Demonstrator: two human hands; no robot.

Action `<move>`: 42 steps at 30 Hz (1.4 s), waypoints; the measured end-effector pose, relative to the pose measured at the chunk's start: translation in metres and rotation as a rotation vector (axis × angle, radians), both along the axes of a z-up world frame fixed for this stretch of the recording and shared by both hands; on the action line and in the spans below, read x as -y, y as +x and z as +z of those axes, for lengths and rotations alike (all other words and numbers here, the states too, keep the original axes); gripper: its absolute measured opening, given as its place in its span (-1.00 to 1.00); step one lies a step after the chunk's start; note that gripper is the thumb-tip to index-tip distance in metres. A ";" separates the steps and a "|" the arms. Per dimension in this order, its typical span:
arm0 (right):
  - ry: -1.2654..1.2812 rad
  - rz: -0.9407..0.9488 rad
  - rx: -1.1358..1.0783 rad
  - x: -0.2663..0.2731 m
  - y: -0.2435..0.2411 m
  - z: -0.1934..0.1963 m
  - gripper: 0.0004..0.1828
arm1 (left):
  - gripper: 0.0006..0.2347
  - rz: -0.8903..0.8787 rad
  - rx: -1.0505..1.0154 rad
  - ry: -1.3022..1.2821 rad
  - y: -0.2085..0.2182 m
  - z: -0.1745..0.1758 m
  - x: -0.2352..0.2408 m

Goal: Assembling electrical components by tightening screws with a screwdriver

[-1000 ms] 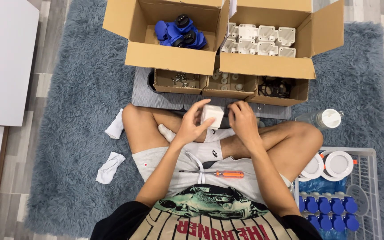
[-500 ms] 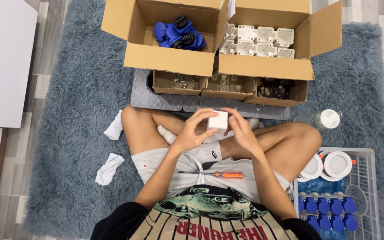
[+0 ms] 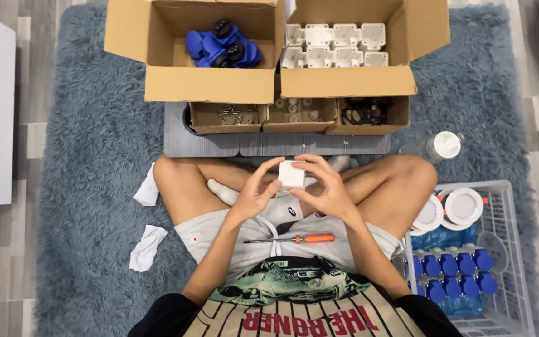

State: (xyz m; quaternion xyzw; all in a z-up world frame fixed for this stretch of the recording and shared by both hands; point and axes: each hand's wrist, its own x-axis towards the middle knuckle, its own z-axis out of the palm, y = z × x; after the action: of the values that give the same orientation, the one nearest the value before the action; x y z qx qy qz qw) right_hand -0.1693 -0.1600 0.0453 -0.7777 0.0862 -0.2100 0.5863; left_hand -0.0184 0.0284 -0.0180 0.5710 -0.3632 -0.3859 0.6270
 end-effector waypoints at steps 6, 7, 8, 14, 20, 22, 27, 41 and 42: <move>-0.088 0.009 -0.002 -0.002 -0.002 0.010 -0.23 | -0.42 0.005 -0.165 -0.017 -0.002 0.018 0.008; -0.089 0.017 0.004 -0.001 -0.003 0.003 -0.23 | -0.42 0.012 -0.159 -0.019 -0.002 0.022 0.008; -0.004 0.010 -0.012 -0.001 -0.004 -0.003 -0.16 | -0.38 0.010 -0.177 0.001 -0.001 0.025 0.007; 0.094 -0.046 -0.106 -0.003 -0.006 -0.006 -0.26 | -0.32 0.041 -0.018 -0.081 0.001 0.042 0.009; 0.028 -0.042 -0.003 -0.004 -0.005 0.005 -0.33 | -0.42 0.047 -0.113 -0.022 0.001 0.031 0.006; -0.022 -0.031 0.024 -0.004 -0.003 0.012 -0.34 | -0.49 0.039 -0.132 0.003 0.006 0.026 0.005; -0.160 0.036 0.082 -0.007 -0.005 0.017 -0.38 | -0.63 0.049 -0.191 0.044 0.003 -0.006 -0.001; -0.050 -0.015 0.005 -0.005 -0.003 0.008 -0.34 | -0.30 -0.016 -0.083 -0.085 0.005 0.024 0.004; -0.086 -0.012 0.027 -0.005 -0.003 0.009 -0.34 | -0.24 -0.047 -0.102 -0.048 0.005 0.023 0.003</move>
State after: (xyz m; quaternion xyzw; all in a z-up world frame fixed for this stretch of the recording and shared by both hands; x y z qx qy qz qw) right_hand -0.1724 -0.1552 0.0546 -0.7988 0.0740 -0.2274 0.5520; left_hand -0.0131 0.0256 0.0050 0.5268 -0.3531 -0.4203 0.6490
